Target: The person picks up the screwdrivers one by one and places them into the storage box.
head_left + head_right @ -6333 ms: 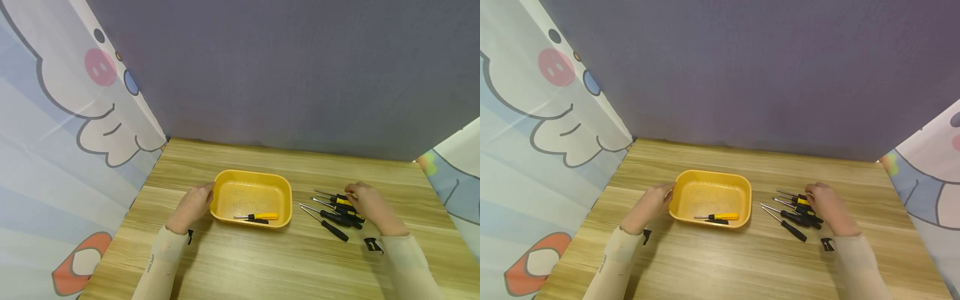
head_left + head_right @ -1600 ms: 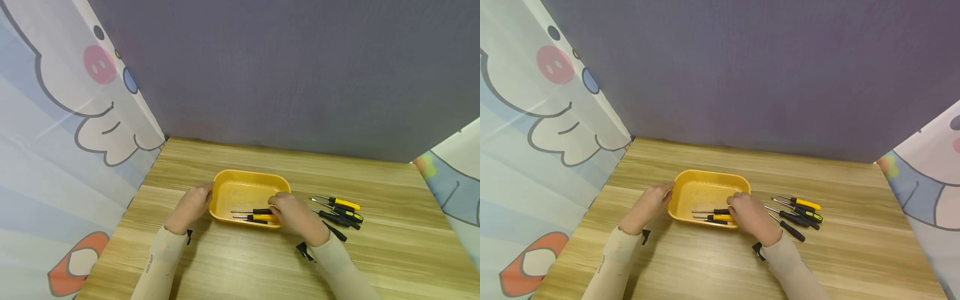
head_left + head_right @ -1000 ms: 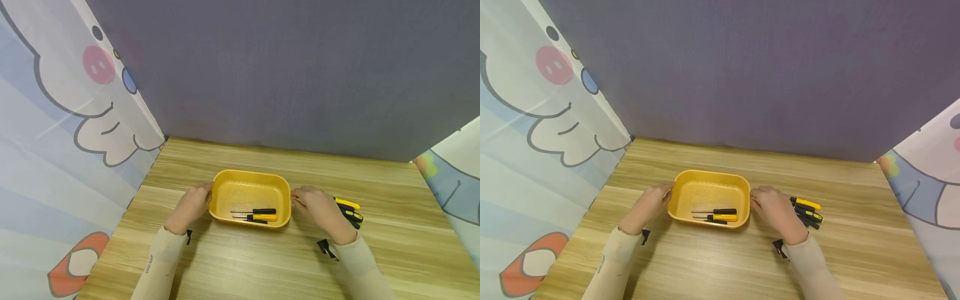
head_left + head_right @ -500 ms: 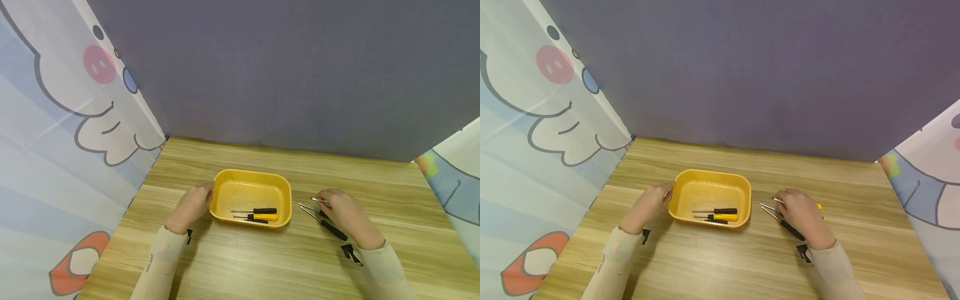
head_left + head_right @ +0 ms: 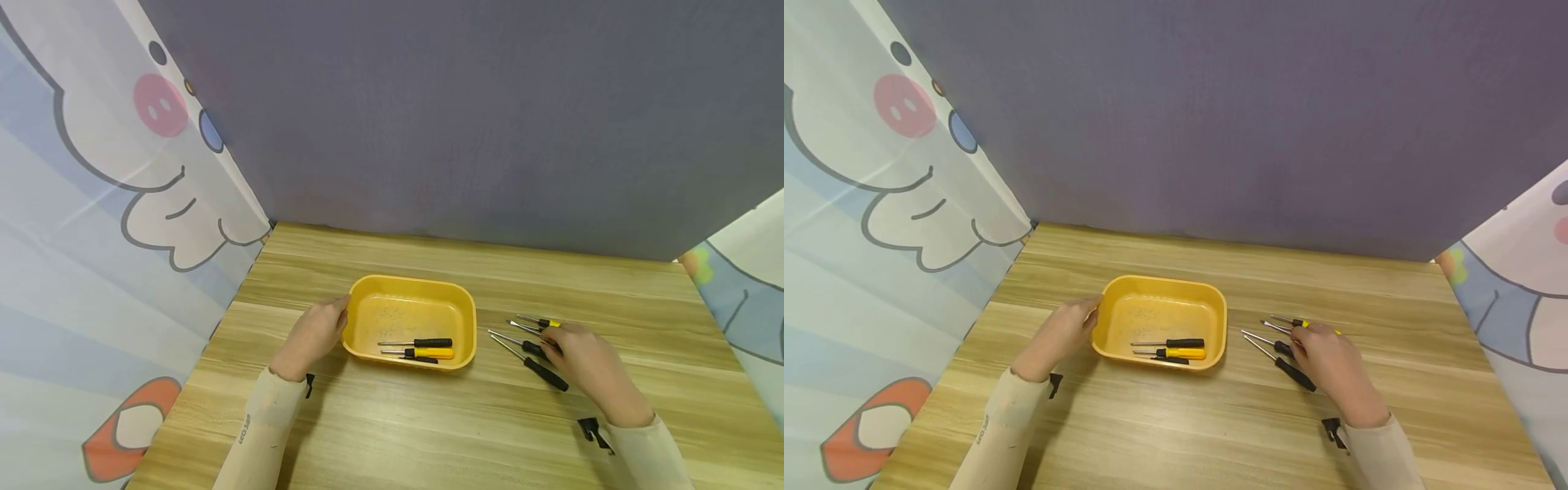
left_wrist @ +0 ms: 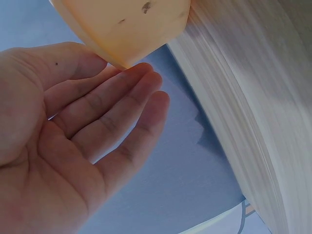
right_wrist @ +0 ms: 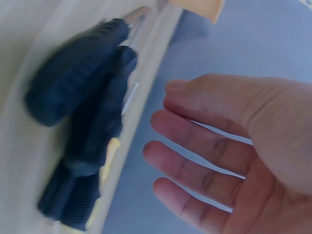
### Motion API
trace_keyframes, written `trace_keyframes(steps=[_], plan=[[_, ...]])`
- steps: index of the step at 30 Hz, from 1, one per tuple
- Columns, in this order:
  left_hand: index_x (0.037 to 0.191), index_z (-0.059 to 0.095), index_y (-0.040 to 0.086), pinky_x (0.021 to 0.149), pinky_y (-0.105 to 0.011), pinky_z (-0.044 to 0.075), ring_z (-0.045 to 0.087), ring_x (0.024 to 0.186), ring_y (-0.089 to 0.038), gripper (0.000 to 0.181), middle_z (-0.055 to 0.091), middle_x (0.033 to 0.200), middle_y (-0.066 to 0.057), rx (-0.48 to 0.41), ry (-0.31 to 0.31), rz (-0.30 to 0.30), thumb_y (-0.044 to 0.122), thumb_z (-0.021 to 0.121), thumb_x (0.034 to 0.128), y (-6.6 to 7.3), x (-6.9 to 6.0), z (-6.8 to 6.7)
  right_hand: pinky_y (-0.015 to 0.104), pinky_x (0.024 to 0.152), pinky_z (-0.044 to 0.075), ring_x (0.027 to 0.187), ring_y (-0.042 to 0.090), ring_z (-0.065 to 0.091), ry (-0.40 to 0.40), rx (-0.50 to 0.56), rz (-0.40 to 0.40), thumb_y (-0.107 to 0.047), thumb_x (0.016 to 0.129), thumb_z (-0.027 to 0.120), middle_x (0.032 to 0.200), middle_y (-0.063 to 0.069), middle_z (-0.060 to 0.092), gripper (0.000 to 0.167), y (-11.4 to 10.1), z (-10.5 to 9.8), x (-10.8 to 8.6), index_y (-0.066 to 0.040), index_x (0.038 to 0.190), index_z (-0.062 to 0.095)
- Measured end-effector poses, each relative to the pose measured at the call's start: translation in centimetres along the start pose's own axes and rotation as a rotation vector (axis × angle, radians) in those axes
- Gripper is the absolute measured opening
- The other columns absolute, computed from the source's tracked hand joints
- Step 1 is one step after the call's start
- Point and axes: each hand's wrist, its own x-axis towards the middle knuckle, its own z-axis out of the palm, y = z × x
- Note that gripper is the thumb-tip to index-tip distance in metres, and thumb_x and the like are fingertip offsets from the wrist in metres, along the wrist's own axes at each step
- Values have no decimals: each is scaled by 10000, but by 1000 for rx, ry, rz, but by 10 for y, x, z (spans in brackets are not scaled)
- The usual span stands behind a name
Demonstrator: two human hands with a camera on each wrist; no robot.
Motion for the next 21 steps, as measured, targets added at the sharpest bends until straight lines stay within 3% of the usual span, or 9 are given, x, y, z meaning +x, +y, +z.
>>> trace_keyframes(steps=[8,21], plan=[[1279,624,-98,763,-397,612,694,965,-322,337,684,1149,-238,5,5,4,-8,641,954,0,0,0,368,533,506,675,167,582,-48,3,58,-36,775,841,831,22,660,175,10,9,-13,-84,885,713],[1274,624,-102,801,-419,605,684,1007,-343,337,682,1152,-240,12,7,12,-10,647,950,0,1,0,464,604,566,763,271,643,-96,-7,93,-100,749,877,933,110,667,298,14,13,-19,-15,984,715]])
